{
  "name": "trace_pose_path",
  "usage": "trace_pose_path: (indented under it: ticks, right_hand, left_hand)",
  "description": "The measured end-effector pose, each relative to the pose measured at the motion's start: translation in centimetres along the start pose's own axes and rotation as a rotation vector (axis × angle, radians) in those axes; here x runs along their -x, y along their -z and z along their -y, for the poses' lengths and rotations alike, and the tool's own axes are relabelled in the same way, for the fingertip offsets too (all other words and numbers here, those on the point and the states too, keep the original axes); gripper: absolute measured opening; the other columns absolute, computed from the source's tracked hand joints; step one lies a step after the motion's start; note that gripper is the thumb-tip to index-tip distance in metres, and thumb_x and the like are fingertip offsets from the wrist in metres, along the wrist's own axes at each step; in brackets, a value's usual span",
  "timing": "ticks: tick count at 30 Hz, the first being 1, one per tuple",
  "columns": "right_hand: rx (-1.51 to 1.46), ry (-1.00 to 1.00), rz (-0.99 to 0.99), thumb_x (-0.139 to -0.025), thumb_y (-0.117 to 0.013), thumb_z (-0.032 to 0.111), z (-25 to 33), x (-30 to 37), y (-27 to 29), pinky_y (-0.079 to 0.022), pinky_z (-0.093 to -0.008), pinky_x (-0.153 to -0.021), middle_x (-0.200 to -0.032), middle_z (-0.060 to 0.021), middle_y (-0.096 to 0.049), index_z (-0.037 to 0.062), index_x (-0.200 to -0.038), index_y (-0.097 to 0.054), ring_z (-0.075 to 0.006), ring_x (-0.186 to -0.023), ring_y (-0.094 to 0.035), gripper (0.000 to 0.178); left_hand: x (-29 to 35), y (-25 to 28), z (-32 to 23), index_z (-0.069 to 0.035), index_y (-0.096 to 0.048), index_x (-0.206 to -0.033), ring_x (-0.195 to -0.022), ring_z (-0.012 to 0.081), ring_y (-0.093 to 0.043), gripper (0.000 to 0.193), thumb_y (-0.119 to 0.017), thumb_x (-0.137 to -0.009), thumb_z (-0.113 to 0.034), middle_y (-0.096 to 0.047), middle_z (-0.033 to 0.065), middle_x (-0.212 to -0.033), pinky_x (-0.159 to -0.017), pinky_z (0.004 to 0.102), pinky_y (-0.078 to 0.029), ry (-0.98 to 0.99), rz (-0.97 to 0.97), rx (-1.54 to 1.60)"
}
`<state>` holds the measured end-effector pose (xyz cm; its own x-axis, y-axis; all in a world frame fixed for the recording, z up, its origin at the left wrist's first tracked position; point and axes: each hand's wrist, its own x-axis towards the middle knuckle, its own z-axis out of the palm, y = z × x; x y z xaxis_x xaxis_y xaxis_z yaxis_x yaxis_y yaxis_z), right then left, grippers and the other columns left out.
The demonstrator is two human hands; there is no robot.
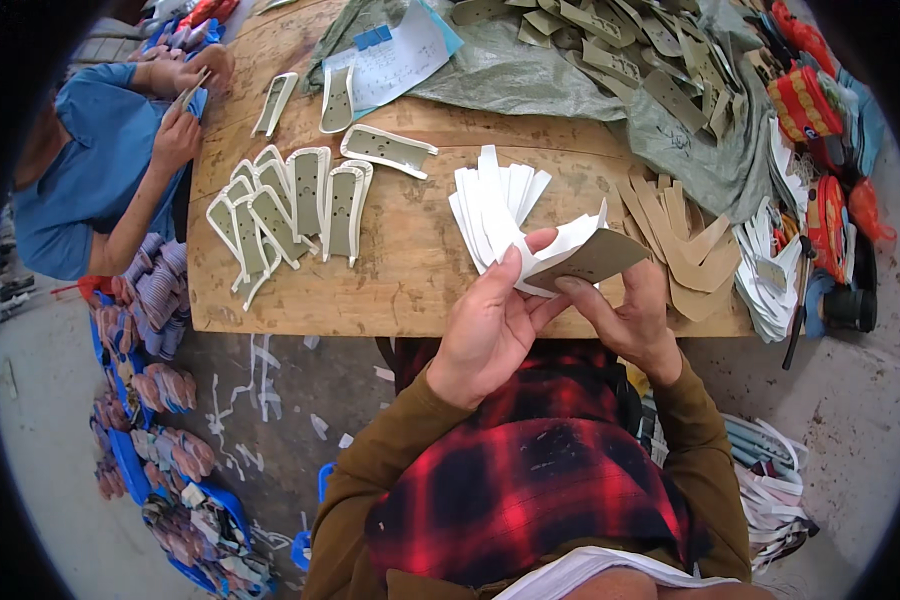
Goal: The person sits at a wooden table and repeatedly assembles shoe components by hand. They pick up a white plastic piece and a green fabric piece, align them, and press them together to form a unit. The finished units are placed on the table to the left, while the person continues to process the remaining stacks of parts.
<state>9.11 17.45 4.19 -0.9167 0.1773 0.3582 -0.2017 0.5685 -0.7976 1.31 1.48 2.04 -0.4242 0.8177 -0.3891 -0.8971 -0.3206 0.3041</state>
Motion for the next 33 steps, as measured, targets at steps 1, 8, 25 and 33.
trace_pose_path:
  ticks: [1,8,25,33]
  right_hand:
    - [0.003,-0.002,0.004,-0.081,-0.071,0.001,0.0,0.0,0.0,-0.053,-0.0348,-0.075,-0.105,-0.0101,-0.07,0.002,-0.115,-0.061,-0.0279,-0.087,-0.068,0.035]
    - [0.054,0.044,0.0,-0.079,-0.072,0.001,-0.3,0.1,0.0,-0.053,-0.0356,-0.074,-0.105,-0.0101,-0.07,0.0016,-0.112,-0.06,-0.0281,-0.086,-0.067,0.035]
    - [0.354,0.424,-0.105,-0.073,-0.067,0.0,0.2,1.3,-0.4,-0.051,-0.035,-0.062,-0.094,-0.0145,-0.063,-0.0005,-0.102,-0.057,-0.027,-0.074,-0.064,0.03]
    - [0.365,0.313,-0.099,-0.075,-0.064,0.005,-0.9,2.4,-1.4,-0.053,-0.0353,-0.066,-0.092,-0.0127,-0.059,0.0011,-0.1,-0.057,-0.0271,-0.076,-0.063,0.027]
  left_hand:
    - [0.0,0.0,0.0,-0.005,-0.045,-0.139,-0.122,0.0201,-0.053,0.043,-0.034,-0.107,-0.031,-0.052,0.0116,-0.136,-0.107,0.038,-0.043,-0.001,0.002,-0.003]
    - [-0.1,0.1,0.1,-0.004,-0.045,-0.139,-0.122,0.0195,-0.053,0.043,-0.035,-0.107,-0.032,-0.053,0.0113,-0.135,-0.106,0.0372,-0.043,-0.006,0.024,-0.045]
    - [2.0,-3.4,-4.0,0.003,-0.065,-0.096,-0.062,0.0203,-0.066,0.012,-0.062,-0.094,-0.008,-0.066,0.0138,-0.074,-0.055,0.0318,-0.049,-0.738,-0.177,-1.616]
    - [2.4,-3.0,-2.0,0.002,-0.067,-0.104,-0.058,0.0221,-0.061,0.015,-0.064,-0.09,0.001,-0.063,0.0126,-0.073,-0.054,0.0317,-0.047,-0.922,-0.109,-1.657]
